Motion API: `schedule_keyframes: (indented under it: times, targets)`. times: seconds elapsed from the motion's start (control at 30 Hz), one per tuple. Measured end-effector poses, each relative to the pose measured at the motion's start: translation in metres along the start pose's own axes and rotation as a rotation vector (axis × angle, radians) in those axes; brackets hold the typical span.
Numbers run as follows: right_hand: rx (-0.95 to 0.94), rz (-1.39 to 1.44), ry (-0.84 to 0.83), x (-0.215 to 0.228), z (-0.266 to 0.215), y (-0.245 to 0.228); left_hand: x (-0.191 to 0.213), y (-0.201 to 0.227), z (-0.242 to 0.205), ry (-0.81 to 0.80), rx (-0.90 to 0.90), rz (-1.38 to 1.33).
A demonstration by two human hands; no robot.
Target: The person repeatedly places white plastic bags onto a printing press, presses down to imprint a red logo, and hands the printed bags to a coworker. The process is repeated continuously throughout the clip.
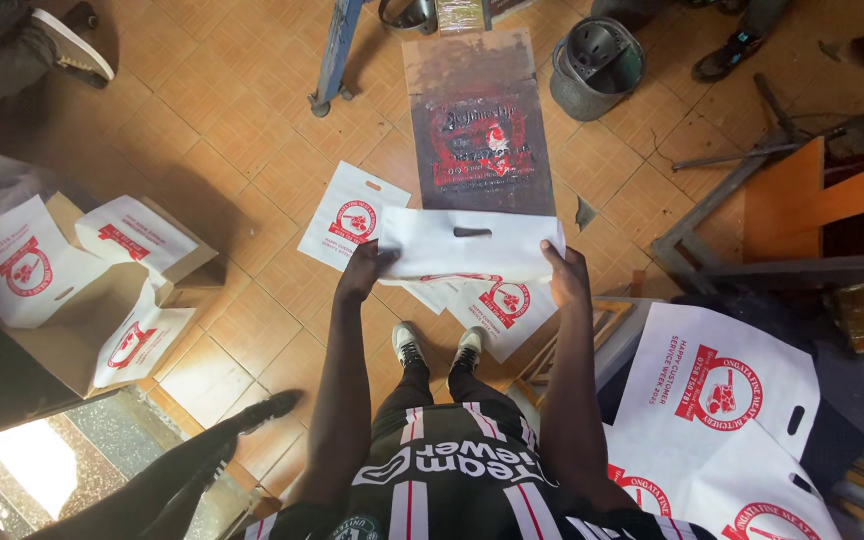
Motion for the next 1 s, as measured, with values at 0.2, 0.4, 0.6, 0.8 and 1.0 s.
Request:
schedule_keyframes:
  times: [0.2,0.4,0.6,0.8,1.0]
  targets:
    - [-0.073,0.019,-0.126,-0.017,-0.056,-0.068,-0.011,0.013,-0.026,0.014,0.01,0.012]
    - [-0.005,-0.088,-0.287,-0.001,-0.059,-0.062,-0.026,0.026,-0.056,-0.015,-0.016,0.022]
    - [0.029,-0.069,-0.324,-0.006,-0.049,-0.071,-0.007,-0.002,-0.047,0.049,-0.036,-0.07]
    - [0.223,-0.096,-0.391,-0.027,-0.024,-0.025,0.033,-0.014,-0.091,0.144,-0.172,-0.318]
    - [0.469,-0.249,-0.758,-0.177,-0.076,-0.091,0.119,-0.052,-0.196,0.462,-0.355,-0.507]
Point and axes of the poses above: each hand's wrist, its own z-axis towards the middle knuckle, its own x-axis out of the back of the hand, y = z × x, the point moved 3 cm from there along z, towards the middle knuckle, and after that the axes turned 14 degrees about x, right-handed, at the moved point
